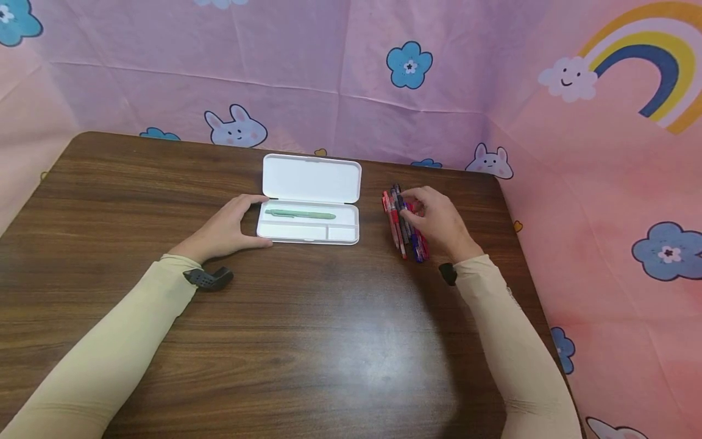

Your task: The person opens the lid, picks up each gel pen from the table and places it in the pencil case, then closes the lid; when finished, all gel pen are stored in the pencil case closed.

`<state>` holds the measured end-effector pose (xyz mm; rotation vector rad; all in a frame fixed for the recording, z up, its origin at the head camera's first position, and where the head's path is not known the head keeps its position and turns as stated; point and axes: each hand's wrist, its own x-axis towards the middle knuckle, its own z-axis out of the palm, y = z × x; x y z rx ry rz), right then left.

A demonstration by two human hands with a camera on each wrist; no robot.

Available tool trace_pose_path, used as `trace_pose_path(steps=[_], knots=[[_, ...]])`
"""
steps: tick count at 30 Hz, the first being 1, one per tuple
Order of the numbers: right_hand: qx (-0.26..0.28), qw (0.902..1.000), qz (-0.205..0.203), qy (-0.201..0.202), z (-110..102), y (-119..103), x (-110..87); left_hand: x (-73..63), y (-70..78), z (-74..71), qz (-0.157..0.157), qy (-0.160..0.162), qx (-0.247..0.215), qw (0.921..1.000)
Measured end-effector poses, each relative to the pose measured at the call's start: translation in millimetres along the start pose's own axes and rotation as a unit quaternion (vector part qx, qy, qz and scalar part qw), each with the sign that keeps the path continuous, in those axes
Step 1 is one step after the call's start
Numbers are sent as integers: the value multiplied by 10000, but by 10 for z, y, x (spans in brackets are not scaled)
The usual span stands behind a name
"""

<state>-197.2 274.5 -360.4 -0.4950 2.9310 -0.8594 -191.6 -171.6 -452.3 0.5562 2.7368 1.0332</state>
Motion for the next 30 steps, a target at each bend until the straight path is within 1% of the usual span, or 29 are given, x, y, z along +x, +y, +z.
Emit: trace_pose_path(steps=[3, 5, 8, 10, 12, 15, 22, 28, 30], knots=[[109, 9987, 507, -18, -52, 234, -161, -5, -6, -6, -8, -3, -21, 10000], [260, 9958, 868, -135, -42, 337, -252, -6, -14, -8, -19, -3, -25, 10000], [599, 9882, 1352, -386, 14, 414, -348, -1, -27, -5, -18, -1, -5, 10000], [757, 9832, 1583, -505, 56, 438, -385, 6, -31, 0, -1, 4, 5, 10000], [781, 9810, 1685, -565, 86, 460, -399, 13, -30, 7, 14, 0, 6, 10000], [637, 9813, 1709, -615, 106, 482, -391, 16, -23, 3, 13, -10, -10, 10000], [314, 9775, 1920, -815, 65, 526, -367, 29, -29, 13, 39, 2, -22, 10000], [-5, 9794, 1814, -888, -8, 607, -365, 35, -53, 15, 55, 10, -33, 10000], [-35, 9799, 1769, -921, -36, 625, -381, 32, -56, 17, 50, 10, -35, 10000]])
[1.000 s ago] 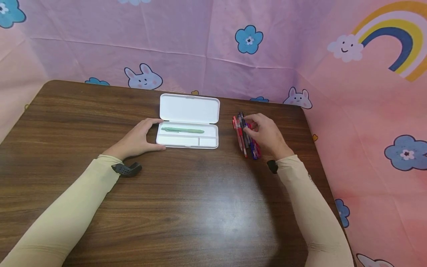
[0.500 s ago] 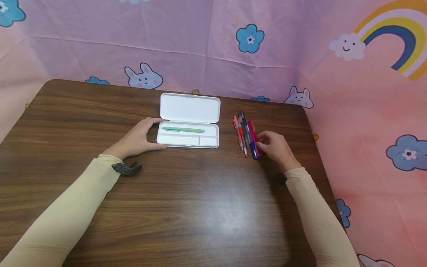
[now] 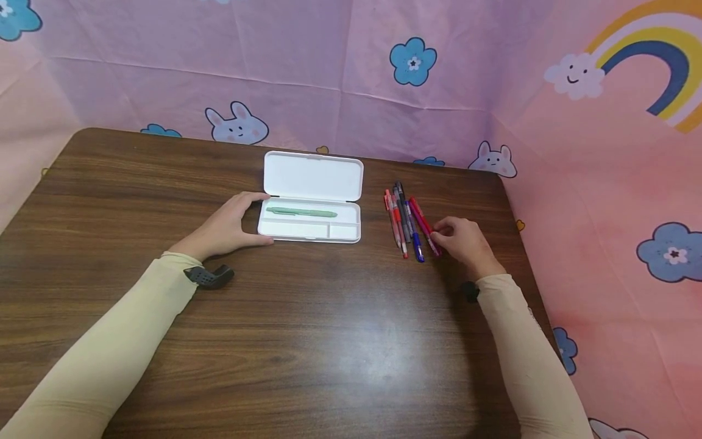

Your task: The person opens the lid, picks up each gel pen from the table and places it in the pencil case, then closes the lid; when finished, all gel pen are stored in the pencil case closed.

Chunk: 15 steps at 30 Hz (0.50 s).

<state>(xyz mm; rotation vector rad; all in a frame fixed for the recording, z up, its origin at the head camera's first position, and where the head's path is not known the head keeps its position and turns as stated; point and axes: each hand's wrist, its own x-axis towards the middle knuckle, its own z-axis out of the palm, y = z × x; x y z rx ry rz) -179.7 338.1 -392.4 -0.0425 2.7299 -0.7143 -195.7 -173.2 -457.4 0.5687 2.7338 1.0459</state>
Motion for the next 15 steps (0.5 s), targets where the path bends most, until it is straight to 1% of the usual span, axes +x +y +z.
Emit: trace_pose_path(steps=[6, 9, 15], knots=[[-36, 9999, -53, -139, -17, 35, -48, -7, 3, 5, -17, -6, 10, 10000], [-158, 9998, -86, -46, -2, 43, -51, -5, 6, 3, -20, -7, 31, 10000], [-6, 10000, 91, 23, 5, 56, -52, -2, 10, 0, -7, 7, 8, 10000]])
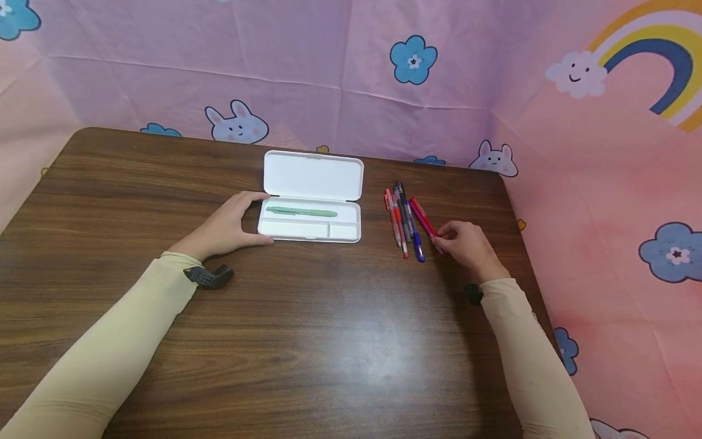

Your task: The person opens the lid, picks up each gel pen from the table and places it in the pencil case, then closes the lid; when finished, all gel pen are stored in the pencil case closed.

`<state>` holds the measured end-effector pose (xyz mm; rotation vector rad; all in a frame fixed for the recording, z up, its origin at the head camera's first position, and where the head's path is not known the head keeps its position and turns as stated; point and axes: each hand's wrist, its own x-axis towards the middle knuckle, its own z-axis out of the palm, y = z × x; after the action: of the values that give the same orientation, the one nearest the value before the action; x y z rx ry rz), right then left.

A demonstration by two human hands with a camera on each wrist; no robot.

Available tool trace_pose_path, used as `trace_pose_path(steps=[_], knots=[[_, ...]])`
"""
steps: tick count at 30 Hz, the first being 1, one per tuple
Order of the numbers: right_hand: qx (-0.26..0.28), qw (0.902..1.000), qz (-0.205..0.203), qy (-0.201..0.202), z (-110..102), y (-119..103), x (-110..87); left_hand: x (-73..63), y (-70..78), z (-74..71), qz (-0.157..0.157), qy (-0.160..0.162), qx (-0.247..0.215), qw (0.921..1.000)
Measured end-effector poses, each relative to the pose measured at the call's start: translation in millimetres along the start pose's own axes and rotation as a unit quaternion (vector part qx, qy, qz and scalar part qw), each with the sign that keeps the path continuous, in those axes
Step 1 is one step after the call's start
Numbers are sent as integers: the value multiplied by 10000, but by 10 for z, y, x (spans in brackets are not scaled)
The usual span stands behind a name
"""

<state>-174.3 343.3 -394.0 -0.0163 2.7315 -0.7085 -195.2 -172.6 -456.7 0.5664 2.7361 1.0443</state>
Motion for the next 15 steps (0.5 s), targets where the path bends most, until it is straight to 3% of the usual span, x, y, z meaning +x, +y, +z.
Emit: trace_pose_path(steps=[9, 15], knots=[[783, 9962, 276, -247, -42, 94, 27, -8, 10, -6, -22, -12, -12, 10000], [559, 9984, 109, -15, -56, 141, 50, -9, 11, -8, -12, -13, -25, 10000]])
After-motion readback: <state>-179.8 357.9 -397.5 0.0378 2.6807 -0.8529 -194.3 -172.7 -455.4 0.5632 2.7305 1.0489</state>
